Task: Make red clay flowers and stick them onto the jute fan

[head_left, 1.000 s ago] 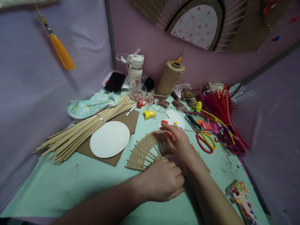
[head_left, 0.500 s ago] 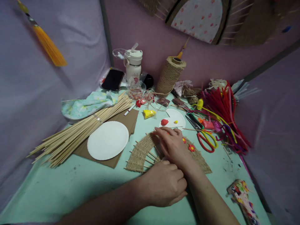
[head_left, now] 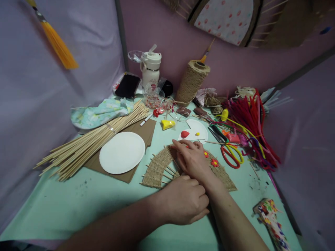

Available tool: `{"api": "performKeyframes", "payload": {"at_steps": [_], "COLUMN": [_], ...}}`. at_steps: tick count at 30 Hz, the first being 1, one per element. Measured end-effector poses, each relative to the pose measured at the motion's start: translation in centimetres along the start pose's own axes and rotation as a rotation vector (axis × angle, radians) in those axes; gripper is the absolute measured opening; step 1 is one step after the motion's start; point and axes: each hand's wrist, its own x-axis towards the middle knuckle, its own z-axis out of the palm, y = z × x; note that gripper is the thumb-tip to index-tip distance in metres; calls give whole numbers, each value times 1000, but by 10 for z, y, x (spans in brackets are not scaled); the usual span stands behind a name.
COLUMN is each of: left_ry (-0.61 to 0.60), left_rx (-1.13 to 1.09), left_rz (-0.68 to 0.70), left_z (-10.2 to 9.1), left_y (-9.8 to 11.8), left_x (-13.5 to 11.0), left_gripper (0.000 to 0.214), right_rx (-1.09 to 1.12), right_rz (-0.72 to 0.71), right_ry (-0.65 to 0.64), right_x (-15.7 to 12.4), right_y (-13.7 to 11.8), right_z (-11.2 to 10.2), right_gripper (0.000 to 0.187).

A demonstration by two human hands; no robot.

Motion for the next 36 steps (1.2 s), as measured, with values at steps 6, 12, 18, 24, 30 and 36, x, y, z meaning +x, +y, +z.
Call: {"api": "performKeyframes", "payload": {"at_steps": [6,12,18,24,30,36], "left_ry": [1,5,5,13,41,131], "left_rx": [0,-9,1,-5,-73,-2], "left_rz": [-8,-2,-1,14,-50,-589], "left_z": [1,1,0,-1,-15,-63], "left_y": [0,0,0,-2,-3,-23], "left_x": [0,-1,0,-1,3,22], "left_gripper": [25,25,25,25,21,22], "right_rx": [-1,55,64,161,265,633], "right_rz": [-1,2,-8,41,258,495], "right_ry": [7,77,41,215,609,592], "right_x": [0,-3,-2,-6,-11,-17], "right_y": [-1,-1,-1,-1,9,24], "right_z": [-1,-5,0,-10,-24,-31], "right_gripper": [41,39,38,35,27,29]}}
